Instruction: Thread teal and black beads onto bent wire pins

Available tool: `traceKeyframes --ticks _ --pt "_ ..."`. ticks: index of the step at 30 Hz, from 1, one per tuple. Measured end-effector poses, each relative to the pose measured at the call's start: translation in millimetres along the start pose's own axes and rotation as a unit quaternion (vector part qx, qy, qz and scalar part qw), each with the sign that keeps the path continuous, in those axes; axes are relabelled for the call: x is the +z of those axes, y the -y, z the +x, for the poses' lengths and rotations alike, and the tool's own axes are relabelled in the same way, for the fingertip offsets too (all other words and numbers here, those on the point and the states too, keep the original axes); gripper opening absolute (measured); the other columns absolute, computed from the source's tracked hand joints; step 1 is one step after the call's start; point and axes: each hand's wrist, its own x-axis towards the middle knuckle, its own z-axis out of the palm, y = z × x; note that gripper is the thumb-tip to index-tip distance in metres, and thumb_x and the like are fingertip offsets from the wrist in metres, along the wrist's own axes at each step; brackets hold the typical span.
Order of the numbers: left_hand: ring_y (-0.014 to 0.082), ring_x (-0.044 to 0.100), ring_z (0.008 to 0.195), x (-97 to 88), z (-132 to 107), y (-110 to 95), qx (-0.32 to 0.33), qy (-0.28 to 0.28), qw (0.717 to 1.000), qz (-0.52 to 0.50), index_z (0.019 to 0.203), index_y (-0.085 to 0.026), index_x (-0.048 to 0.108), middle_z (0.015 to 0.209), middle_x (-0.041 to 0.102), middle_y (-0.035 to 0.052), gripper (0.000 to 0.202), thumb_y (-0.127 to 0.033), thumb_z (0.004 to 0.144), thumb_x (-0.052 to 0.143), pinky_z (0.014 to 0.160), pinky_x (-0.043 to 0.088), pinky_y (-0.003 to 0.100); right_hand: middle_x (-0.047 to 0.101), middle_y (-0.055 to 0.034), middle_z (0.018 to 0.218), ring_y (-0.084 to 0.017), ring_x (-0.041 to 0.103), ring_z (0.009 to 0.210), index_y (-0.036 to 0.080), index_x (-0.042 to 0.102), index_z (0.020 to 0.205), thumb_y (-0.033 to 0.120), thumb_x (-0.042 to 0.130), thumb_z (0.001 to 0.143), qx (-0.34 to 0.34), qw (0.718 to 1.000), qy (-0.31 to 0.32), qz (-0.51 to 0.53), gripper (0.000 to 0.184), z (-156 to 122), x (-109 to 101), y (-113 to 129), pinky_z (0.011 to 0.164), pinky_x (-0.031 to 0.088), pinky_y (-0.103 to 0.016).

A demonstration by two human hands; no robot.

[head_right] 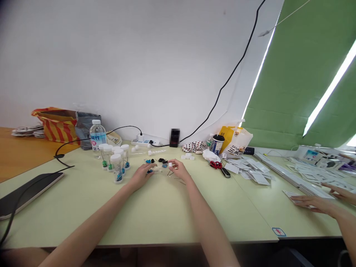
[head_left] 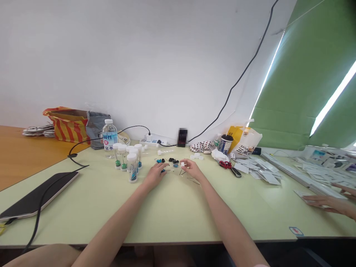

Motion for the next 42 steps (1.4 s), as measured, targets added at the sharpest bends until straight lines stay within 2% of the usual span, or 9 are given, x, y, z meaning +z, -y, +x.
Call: traceKeyframes --ticks 11,22,25,29,32,34,36,39,42 --pt "0.0226 0.048 0.106 -0.3 -0.2 -0.3 0.001 0.001 1.0 -0.004 0.115 -0.025 0.05 0.113 0.054 0.0066 0.036 -0.025 0.08 0.045 0.09 0.038 0.037 0.061 -0.0045 0.093 -0.014 0.055 0.074 0.019 0.058 0.097 0.034 0.064 0.064 0.006 1.0 0.001 -0.001 0.038 0.0 4.0 1.2 0.069 0.047 -0.03" --pt "0.0227 0.048 0.107 -2.3 -0.5 -2.1 -0.001 0.004 0.999 -0.038 0.115 -0.023 0.051 0.115 0.055 0.0066 0.036 -0.027 0.08 0.045 0.093 0.037 0.037 0.061 -0.0042 0.094 -0.015 0.054 0.076 0.019 0.059 0.103 0.036 0.06 0.068 -0.014 1.0 -0.001 -0.007 0.039 0.1 5.8 2.2 0.068 0.047 -0.03" --pt "0.0225 0.048 0.108 -3.0 -1.2 -2.4 0.003 0.0 0.999 -0.036 0.115 -0.024 0.05 0.114 0.056 0.0063 0.036 -0.028 0.08 0.044 0.092 0.038 0.036 0.061 -0.0043 0.099 -0.016 0.053 0.078 0.022 0.055 0.112 0.036 0.055 0.073 -0.018 0.999 -0.019 -0.023 0.042 1.2 12.8 1.7 0.07 0.047 -0.031" --pt "0.0211 0.054 0.1 -3.8 -2.7 -4.2 -0.007 -0.01 0.999 -0.049 0.114 -0.025 0.048 0.109 0.058 0.005 0.035 -0.029 0.08 0.044 0.087 0.041 0.034 0.051 -0.0062 0.117 -0.016 0.053 0.082 0.025 0.041 0.127 0.035 0.046 0.08 -0.054 0.992 -0.088 -0.066 0.048 2.7 32.7 10.8 0.074 0.045 -0.03" --pt "0.0184 0.059 0.089 -1.8 -3.2 -5.2 -0.034 -0.024 0.996 -0.078 0.112 -0.026 0.047 0.103 0.06 0.0028 0.034 -0.031 0.078 0.047 0.08 0.044 0.032 0.041 -0.0068 0.127 -0.016 0.052 0.085 0.027 0.031 0.131 0.034 0.048 0.079 -0.099 0.982 -0.108 -0.121 0.055 5.5 45.8 24.0 0.077 0.044 -0.03" --pt "0.0172 0.06 0.085 0.5 -2.7 -4.9 -0.056 -0.04 0.991 -0.111 0.109 -0.027 0.046 0.098 0.06 0.0015 0.033 -0.032 0.076 0.051 0.077 0.045 0.031 0.041 -0.0068 0.127 -0.017 0.052 0.087 0.027 0.029 0.13 0.031 0.052 0.076 -0.12 0.975 -0.113 -0.15 0.059 9.9 51.1 32.2 0.08 0.043 -0.032" --pt "0.0165 0.061 0.083 2.5 -1.7 -4.0 -0.076 -0.057 0.982 -0.161 0.111 -0.027 0.042 0.094 0.06 0.001 0.04 -0.032 0.073 0.055 0.075 0.046 0.03 0.044 -0.0065 0.122 -0.017 0.053 0.086 0.026 0.03 0.128 0.028 0.054 0.074 -0.135 0.971 -0.113 -0.162 0.059 16.8 55.8 38.3 0.083 0.041 -0.033" --pt "0.0156 0.063 0.075 2.5 -0.3 -3.3 -0.102 -0.068 0.963 -0.24 0.126 -0.027 0.025 0.09 0.059 0.0016 0.063 -0.03 0.071 0.057 0.067 0.049 0.029 0.042 -0.0068 0.123 -0.014 0.054 0.079 0.026 0.034 0.124 0.023 0.052 0.074 -0.162 0.97 -0.084 -0.158 0.053 28.2 66.8 45.1 0.081 0.042 -0.033" --pt "0.0139 0.063 0.069 -1.1 0.4 -4.3 -0.114 -0.087 0.955 -0.261 0.133 -0.03 0.007 0.099 0.056 0.0044 0.083 -0.023 0.068 0.058 0.062 0.049 0.028 0.043 -0.0051 0.122 -0.013 0.053 0.076 0.028 0.036 0.123 0.019 0.048 0.075 -0.175 0.97 -0.044 -0.163 0.05 34.8 82.8 51.3 0.079 0.043 -0.032"
